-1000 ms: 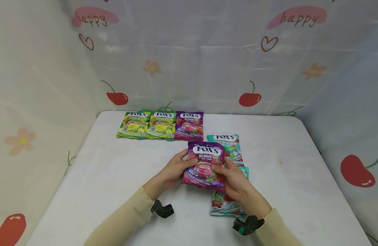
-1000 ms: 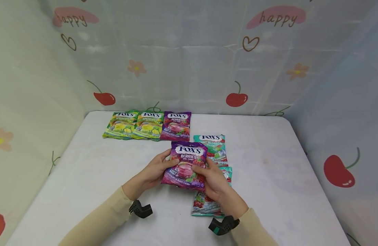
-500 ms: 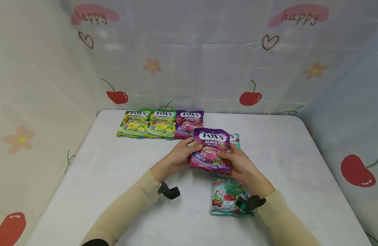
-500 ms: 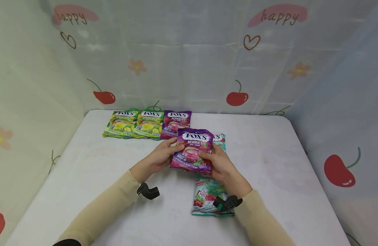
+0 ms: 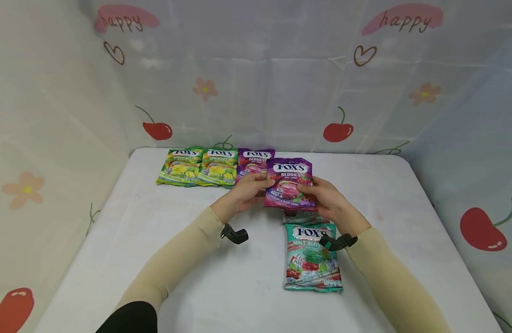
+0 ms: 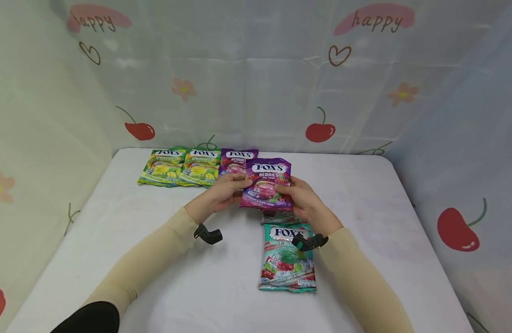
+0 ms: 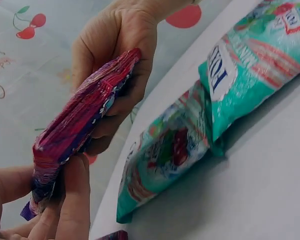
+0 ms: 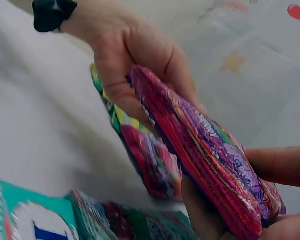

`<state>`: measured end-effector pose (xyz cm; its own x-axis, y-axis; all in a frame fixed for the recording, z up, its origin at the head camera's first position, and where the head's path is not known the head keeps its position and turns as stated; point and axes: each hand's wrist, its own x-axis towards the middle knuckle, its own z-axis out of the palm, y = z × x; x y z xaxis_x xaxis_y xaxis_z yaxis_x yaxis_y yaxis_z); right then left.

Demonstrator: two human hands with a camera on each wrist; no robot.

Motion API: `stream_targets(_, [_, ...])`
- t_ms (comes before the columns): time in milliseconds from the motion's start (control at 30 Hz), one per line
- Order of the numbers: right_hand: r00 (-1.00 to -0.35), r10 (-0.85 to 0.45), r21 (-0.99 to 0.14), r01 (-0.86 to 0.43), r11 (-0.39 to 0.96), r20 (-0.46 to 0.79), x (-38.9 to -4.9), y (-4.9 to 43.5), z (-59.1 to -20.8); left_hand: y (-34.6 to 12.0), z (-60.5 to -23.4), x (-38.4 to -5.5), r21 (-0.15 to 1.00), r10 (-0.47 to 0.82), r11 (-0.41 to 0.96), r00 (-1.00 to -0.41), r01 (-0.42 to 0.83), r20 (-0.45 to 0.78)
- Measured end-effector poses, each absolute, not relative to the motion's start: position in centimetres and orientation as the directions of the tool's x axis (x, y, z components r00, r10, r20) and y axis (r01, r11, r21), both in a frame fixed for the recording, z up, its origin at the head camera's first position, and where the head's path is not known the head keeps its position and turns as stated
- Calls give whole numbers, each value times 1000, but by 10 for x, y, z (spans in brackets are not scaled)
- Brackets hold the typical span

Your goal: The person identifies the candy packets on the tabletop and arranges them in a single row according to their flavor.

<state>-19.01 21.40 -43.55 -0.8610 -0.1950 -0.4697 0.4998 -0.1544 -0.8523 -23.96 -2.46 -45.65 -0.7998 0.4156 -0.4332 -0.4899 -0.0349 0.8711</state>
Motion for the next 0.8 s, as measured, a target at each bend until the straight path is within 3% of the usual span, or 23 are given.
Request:
stream_targets(300, [-867, -171, -861, 491, -131, -468, -223, 230, -446, -9, -457, -269, 862, 385, 26, -791, -506, -476])
stream_targets(800, [-880, -91, -884, 468, 0, -466, -281, 242, -441, 4, -458, -322, 866, 312, -5, -824, -500, -474])
